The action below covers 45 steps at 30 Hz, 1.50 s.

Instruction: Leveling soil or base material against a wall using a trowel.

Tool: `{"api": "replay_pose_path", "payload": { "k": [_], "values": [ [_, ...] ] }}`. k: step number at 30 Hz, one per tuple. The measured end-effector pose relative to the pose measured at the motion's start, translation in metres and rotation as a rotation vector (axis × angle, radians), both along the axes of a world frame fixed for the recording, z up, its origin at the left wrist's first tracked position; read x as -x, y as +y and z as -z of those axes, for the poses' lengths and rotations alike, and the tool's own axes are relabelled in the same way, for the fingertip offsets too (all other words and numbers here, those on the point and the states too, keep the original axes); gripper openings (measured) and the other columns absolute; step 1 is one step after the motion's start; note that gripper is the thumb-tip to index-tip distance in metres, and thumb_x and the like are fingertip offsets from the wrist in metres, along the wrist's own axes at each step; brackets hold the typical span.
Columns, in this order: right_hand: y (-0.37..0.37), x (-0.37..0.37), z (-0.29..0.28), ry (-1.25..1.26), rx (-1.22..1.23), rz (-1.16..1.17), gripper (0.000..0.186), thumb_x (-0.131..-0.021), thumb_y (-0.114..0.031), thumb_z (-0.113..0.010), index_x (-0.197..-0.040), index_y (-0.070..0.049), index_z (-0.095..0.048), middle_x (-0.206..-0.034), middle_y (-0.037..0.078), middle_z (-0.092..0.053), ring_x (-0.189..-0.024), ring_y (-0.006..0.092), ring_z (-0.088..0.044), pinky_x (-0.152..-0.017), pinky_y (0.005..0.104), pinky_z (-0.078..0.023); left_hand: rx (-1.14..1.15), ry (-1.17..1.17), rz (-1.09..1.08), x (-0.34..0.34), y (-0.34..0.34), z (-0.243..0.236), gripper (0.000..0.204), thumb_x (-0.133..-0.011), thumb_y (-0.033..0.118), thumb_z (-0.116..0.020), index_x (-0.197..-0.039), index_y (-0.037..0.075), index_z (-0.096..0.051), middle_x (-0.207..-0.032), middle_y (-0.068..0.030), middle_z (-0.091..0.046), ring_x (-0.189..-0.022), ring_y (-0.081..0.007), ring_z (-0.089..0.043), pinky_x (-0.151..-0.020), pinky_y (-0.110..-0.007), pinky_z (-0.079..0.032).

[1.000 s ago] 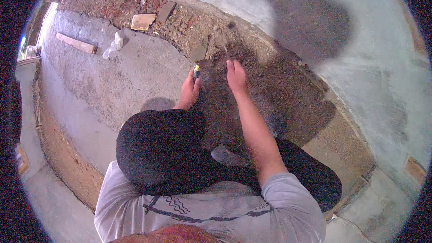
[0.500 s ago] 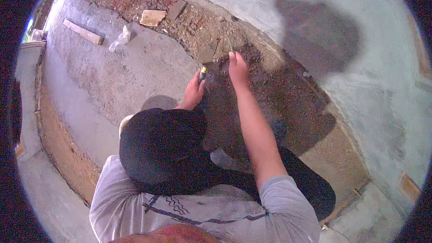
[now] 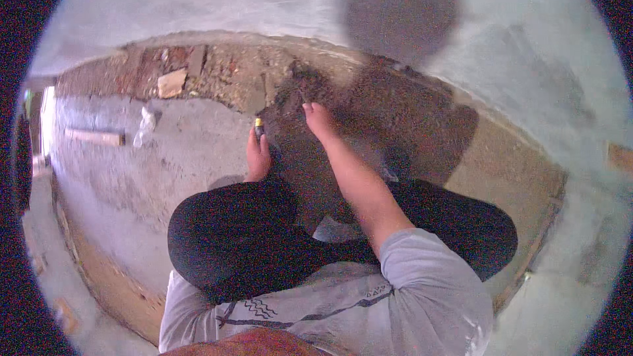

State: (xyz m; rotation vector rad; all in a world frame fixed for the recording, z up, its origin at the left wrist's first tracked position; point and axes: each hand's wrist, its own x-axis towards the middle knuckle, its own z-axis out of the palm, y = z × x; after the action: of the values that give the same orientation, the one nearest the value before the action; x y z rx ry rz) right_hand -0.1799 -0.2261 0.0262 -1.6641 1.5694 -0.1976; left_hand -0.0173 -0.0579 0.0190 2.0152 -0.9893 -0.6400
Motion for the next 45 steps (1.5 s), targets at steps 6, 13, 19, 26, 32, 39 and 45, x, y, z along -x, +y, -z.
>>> {"api": "replay_pose_path", "payload": {
  "k": [6, 13, 19, 26, 32, 39, 45],
  "values": [
    [0.008, 0.041, -0.019, -0.179, 0.107, 0.039, 0.041, -0.098, -0.042, -0.052, -0.097, -0.003, -0.064, -0.093, 0.022, -0.067, -0.088, 0.0446, -0.064, -0.078, 0.0517, -0.049, 0.033, 0.037, 0.055, 0.007, -0.001, 0.005, 0.049, -0.100, 0.020, -0.051, -0.144, 0.000, -0.040, -0.130, -0.0263, -0.057, -0.119, -0.0400, -0.057, -0.098, -0.042, -0.044],
    [0.076, 0.113, 0.002, 0.079, -0.001, 0.168, 0.050, -0.099, -0.044, -0.046, -0.099, 0.002, -0.066, -0.092, 0.023, -0.069, -0.088, 0.0413, -0.067, -0.082, 0.0516, -0.051, 0.004, 0.010, 0.093, 0.017, -0.007, 0.029, 0.050, -0.102, 0.027, -0.050, -0.144, 0.001, -0.040, -0.130, -0.0266, -0.057, -0.116, -0.0417, -0.057, -0.097, -0.043, -0.044],
    [0.080, 0.119, -0.005, -0.303, -0.305, 0.332, 0.044, -0.098, -0.039, -0.054, -0.074, -0.004, -0.065, -0.064, 0.009, -0.062, -0.047, 0.0232, -0.058, -0.046, 0.0411, -0.046, -0.136, 0.109, 0.072, -0.066, -0.020, 0.052, 0.047, -0.101, 0.032, -0.053, -0.135, 0.000, -0.046, -0.119, -0.0244, -0.063, -0.099, -0.0329, -0.065, -0.080, -0.040, -0.051],
    [0.052, 0.218, 0.089, -0.521, -0.193, 0.848, 0.031, -0.096, -0.039, -0.058, -0.080, -0.013, -0.057, -0.061, 0.000, -0.053, -0.042, 0.0160, -0.043, -0.038, 0.0333, -0.031, -0.406, 0.383, 0.323, -0.074, -0.030, -0.060, 0.038, -0.099, 0.028, -0.055, -0.126, 0.001, -0.051, -0.103, -0.0162, -0.065, -0.084, -0.0224, -0.064, -0.070, -0.035, -0.050],
    [0.070, 0.110, 0.005, -1.224, -0.538, 1.205, 0.029, -0.099, -0.033, -0.052, -0.077, -0.015, -0.054, -0.055, 0.000, -0.048, -0.040, 0.0172, -0.044, -0.036, 0.0335, -0.032, -0.434, 0.300, 0.291, -0.183, -0.031, -0.227, 0.032, -0.097, 0.024, -0.056, -0.121, 0.003, -0.052, -0.091, -0.0097, -0.065, -0.074, -0.0168, -0.060, -0.065, -0.032, -0.048],
    [0.043, 0.151, 0.093, -0.763, -0.061, 0.946, 0.033, -0.099, -0.033, -0.051, -0.072, -0.015, -0.051, -0.052, 0.000, -0.046, -0.038, 0.0163, -0.043, -0.034, 0.0337, -0.029, -0.433, -0.008, 0.786, -0.064, -0.124, -0.340, 0.041, -0.096, 0.017, -0.057, -0.133, 0.002, -0.050, -0.093, -0.0053, -0.065, -0.078, -0.0122, -0.058, -0.065, -0.029, -0.046],
    [0.034, 0.113, -0.034, -1.387, -0.636, 1.135, 0.033, -0.099, -0.036, -0.052, -0.073, -0.016, -0.050, -0.055, -0.003, -0.043, -0.038, 0.0118, -0.035, -0.036, 0.0294, -0.025, -0.330, -0.129, 0.657, 0.037, -0.091, -0.443, 0.055, -0.096, 0.016, -0.058, -0.146, 0.001, -0.040, -0.097, -0.0030, -0.062, -0.078, -0.0094, -0.053, -0.069, -0.026, -0.044]
  ]
}}
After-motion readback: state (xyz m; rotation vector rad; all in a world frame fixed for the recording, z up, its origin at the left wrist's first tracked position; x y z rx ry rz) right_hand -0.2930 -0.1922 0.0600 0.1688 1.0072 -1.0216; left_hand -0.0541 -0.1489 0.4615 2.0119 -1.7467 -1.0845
